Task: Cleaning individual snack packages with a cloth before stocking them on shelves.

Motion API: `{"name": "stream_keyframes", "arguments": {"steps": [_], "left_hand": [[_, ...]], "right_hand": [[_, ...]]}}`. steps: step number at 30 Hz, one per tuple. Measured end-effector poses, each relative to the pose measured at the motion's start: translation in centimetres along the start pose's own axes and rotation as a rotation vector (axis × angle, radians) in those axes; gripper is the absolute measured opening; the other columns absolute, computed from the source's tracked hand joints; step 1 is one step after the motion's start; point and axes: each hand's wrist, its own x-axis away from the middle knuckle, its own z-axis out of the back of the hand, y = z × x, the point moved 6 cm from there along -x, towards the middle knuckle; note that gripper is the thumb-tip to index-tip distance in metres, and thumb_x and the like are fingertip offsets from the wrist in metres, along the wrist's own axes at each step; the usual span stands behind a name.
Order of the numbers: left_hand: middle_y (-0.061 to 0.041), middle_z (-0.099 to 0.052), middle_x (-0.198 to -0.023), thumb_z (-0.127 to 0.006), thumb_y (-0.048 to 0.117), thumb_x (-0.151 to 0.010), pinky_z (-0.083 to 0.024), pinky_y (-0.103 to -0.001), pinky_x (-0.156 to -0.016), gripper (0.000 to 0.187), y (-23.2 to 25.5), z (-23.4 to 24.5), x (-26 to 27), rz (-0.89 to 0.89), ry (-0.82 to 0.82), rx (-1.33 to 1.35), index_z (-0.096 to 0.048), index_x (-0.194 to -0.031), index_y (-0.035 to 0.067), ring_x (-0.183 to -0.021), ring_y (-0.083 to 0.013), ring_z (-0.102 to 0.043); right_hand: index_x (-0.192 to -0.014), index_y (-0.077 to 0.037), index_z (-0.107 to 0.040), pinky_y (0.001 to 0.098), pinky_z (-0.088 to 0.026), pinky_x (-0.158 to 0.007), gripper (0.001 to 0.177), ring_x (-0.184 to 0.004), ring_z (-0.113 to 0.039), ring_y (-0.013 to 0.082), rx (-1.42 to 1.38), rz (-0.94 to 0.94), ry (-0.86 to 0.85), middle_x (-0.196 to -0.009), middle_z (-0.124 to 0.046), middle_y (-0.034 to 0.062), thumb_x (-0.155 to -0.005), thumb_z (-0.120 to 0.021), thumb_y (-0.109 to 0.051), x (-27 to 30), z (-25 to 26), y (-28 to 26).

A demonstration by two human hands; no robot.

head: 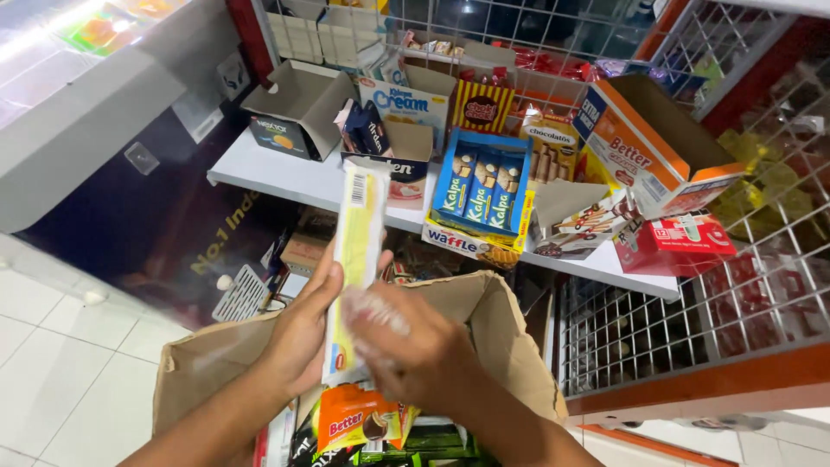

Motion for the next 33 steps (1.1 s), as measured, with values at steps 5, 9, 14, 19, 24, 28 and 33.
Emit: {"name": "stream_keyframes", "arguments": {"steps": [5,9,14,19,24,28,33], "left_hand": [[-0.013,-0.044,-0.156,-0.039,0.030,-0.106,-0.039,-0.041,-0.112,0.062,-1.3,-0.2,0.7,0.059,0.041,0.072,-0.025,-0.164,0.014,-0.138,-0.0246,-0.045],[-0.012,-0.041,-0.160,-0.037,0.032,-0.107,-0.038,-0.039,-0.114,0.064,0.6,-1.9,1.1,-0.156,0.000,-0.054,-0.017,-0.165,0.013,-0.143,-0.0240,-0.044],[-0.012,-0.037,-0.162,-0.039,0.033,-0.107,-0.035,-0.038,-0.117,0.068,0.2,-2.0,1.0,-0.162,-0.020,-0.093,-0.012,-0.166,0.015,-0.146,-0.0247,-0.040],[-0.011,-0.026,-0.166,-0.054,0.028,-0.102,-0.035,-0.043,-0.117,0.082,1.7,-3.0,1.6,-0.387,-0.022,-0.306,0.002,-0.162,0.017,-0.151,-0.0251,-0.033],[-0.019,-0.034,-0.166,-0.053,0.026,-0.107,-0.030,-0.040,-0.124,0.078,0.5,-2.4,1.6,-0.404,-0.064,-0.482,-0.005,-0.166,0.014,-0.154,-0.0275,-0.035],[-0.023,-0.048,-0.151,-0.048,0.030,-0.105,-0.042,-0.044,-0.106,0.070,-1.2,-0.7,0.8,-0.111,-0.011,-0.080,-0.020,-0.167,0.013,-0.131,-0.0319,-0.049],[-0.013,-0.045,-0.162,-0.043,0.028,-0.109,-0.038,-0.032,-0.119,0.060,-3.3,-0.4,1.0,-0.028,-0.177,-0.180,-0.028,-0.164,0.008,-0.145,-0.0185,-0.048]], "right_hand": [[-0.115,-0.010,-0.067,0.0347,-0.056,-0.094,0.032,-0.110,-0.068,0.0262,-0.265,-0.370,0.135,-0.127,-0.061,0.0138,-0.086,-0.077,-0.017,0.9,-0.4,8.1],[-0.110,-0.003,-0.064,0.0366,-0.043,-0.108,0.044,-0.122,-0.059,0.0276,-0.571,-0.304,0.000,-0.124,-0.059,0.0142,-0.075,-0.086,-0.018,0.8,-1.1,6.6],[-0.105,-0.003,-0.069,0.0357,-0.049,-0.103,0.034,-0.118,-0.064,0.0259,-0.539,-0.323,0.004,-0.126,-0.063,0.0148,-0.078,-0.089,-0.011,0.9,-0.4,5.0],[-0.099,-0.004,-0.068,0.0332,-0.059,-0.085,0.034,-0.103,-0.073,0.0254,-0.239,-0.354,0.146,-0.125,-0.064,0.0172,-0.073,-0.090,-0.009,0.3,1.1,4.0],[-0.109,-0.014,-0.066,0.0384,-0.062,-0.079,0.047,-0.101,-0.073,0.0323,-0.141,-0.011,0.083,-0.127,-0.062,0.0182,-0.072,-0.094,-0.023,0.1,1.0,1.2],[-0.118,-0.019,-0.069,0.0387,-0.062,-0.079,0.049,-0.102,-0.074,0.0323,-0.052,0.082,0.000,-0.125,-0.063,0.0154,-0.074,-0.091,-0.017,1.0,0.6,0.3],[-0.125,-0.021,-0.067,0.0377,-0.064,-0.083,0.050,-0.107,-0.073,0.0313,0.078,-0.159,0.226,-0.129,-0.061,0.0137,-0.079,-0.085,-0.013,0.6,2.4,2.1]]}}
